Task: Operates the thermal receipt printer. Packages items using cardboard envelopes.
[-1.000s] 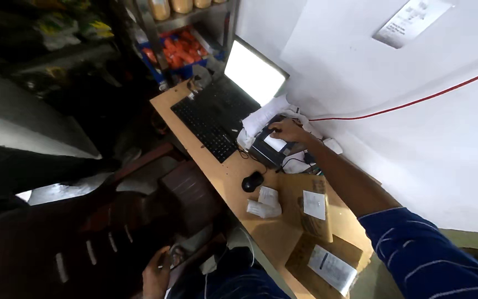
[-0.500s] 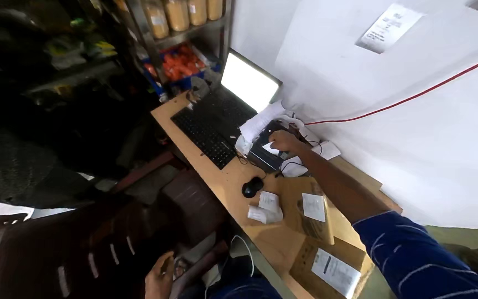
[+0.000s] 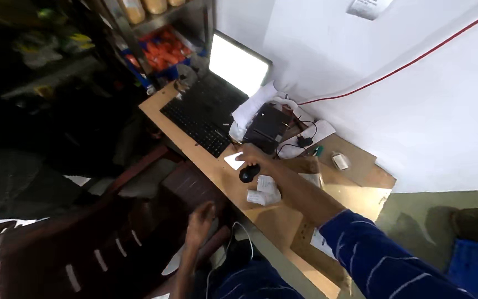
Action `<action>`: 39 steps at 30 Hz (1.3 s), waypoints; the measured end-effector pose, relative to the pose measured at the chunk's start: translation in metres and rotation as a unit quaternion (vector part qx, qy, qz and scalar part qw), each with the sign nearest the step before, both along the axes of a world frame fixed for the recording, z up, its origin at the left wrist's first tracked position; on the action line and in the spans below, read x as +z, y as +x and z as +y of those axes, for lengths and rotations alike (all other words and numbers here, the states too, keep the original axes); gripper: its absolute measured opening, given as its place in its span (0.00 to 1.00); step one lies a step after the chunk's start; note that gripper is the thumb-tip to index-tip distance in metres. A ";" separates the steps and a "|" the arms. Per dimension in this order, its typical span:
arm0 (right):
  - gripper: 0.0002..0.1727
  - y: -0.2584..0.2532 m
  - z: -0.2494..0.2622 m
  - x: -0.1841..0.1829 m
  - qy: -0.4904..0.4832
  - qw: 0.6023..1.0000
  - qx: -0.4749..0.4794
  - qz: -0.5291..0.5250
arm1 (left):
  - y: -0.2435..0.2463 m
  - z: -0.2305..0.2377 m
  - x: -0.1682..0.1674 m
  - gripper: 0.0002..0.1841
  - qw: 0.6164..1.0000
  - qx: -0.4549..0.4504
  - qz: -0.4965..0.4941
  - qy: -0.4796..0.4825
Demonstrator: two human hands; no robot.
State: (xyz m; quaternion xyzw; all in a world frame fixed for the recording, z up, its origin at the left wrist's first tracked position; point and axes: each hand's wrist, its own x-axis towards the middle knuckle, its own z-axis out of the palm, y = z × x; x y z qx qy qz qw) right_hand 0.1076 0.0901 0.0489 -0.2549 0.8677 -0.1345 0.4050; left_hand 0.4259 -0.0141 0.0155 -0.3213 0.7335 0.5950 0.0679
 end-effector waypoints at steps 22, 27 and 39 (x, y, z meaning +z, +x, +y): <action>0.30 0.185 0.163 -0.080 -0.022 0.913 -0.407 0.007 | -0.150 0.166 -0.067 0.27 0.945 0.091 -0.204 0.239; 0.31 0.181 0.163 -0.062 0.013 0.920 -0.392 -0.017 | -0.157 0.175 -0.059 0.21 0.953 0.073 -0.207 0.207; 0.20 0.195 0.161 -0.083 0.052 0.959 -0.268 0.078 | -0.132 0.174 -0.065 0.16 0.950 0.130 -0.163 0.234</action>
